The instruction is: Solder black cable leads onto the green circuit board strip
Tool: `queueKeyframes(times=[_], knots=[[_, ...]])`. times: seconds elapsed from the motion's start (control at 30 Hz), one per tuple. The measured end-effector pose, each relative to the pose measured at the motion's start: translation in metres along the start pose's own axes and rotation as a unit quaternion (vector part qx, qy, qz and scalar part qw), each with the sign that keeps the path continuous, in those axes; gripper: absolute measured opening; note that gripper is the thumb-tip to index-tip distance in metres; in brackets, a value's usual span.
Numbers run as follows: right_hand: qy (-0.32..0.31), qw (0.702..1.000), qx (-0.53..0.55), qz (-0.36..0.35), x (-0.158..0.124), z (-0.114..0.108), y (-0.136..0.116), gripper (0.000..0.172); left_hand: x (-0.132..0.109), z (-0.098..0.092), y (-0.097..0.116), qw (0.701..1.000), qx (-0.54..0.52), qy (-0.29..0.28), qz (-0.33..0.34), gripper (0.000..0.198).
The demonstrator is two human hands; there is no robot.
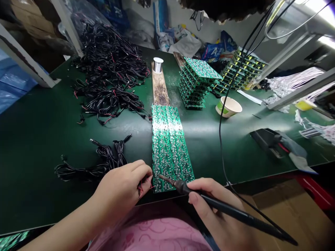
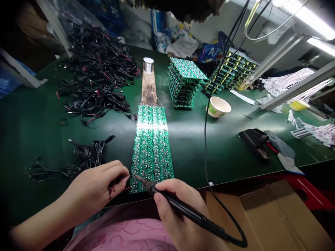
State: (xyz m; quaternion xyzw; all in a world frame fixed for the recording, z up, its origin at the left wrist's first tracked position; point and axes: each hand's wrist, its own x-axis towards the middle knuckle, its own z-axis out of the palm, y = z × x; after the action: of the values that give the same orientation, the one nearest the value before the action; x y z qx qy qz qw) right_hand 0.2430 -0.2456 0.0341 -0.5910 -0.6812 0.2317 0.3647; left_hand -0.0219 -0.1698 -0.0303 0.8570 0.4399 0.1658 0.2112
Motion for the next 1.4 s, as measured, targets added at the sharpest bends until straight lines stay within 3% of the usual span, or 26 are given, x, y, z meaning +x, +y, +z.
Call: queueKeyframes(times=[0.23,0.5,0.7,0.83,0.97,1.13,1.27,1.4], knots=[[-0.030,0.999,0.033,0.011,0.002,0.006,0.001,0.009,0.001,-0.002,0.002,1.000,0.001,0.004,0.012,0.019],[-0.023,0.999,0.045,0.013,0.004,0.007,-0.004,0.009,0.001,-0.003,0.003,1.000,0.002,0.012,0.024,0.018],[-0.040,0.999,-0.006,-0.012,0.002,0.003,0.001,0.006,0.002,-0.003,0.002,0.999,0.002,0.030,0.032,0.019],[-0.021,0.998,-0.031,-0.051,0.000,0.001,0.003,0.009,0.001,-0.002,0.002,0.999,0.006,0.031,0.036,0.018],[0.011,0.999,-0.024,-0.043,0.002,-0.001,-0.001,0.008,0.000,0.002,0.000,0.999,0.016,0.024,0.030,0.018],[0.032,0.999,-0.019,-0.011,-0.002,-0.002,-0.001,0.009,-0.003,-0.001,-0.003,1.000,-0.005,-0.012,0.010,0.017],[0.072,0.997,-0.015,0.024,-0.006,-0.004,0.002,0.011,-0.004,-0.024,-0.004,0.991,-0.097,-0.088,-0.007,0.026],[0.064,0.998,-0.006,0.018,-0.004,-0.002,0.001,0.012,0.000,-0.042,0.000,0.976,-0.143,-0.161,-0.028,0.029]])
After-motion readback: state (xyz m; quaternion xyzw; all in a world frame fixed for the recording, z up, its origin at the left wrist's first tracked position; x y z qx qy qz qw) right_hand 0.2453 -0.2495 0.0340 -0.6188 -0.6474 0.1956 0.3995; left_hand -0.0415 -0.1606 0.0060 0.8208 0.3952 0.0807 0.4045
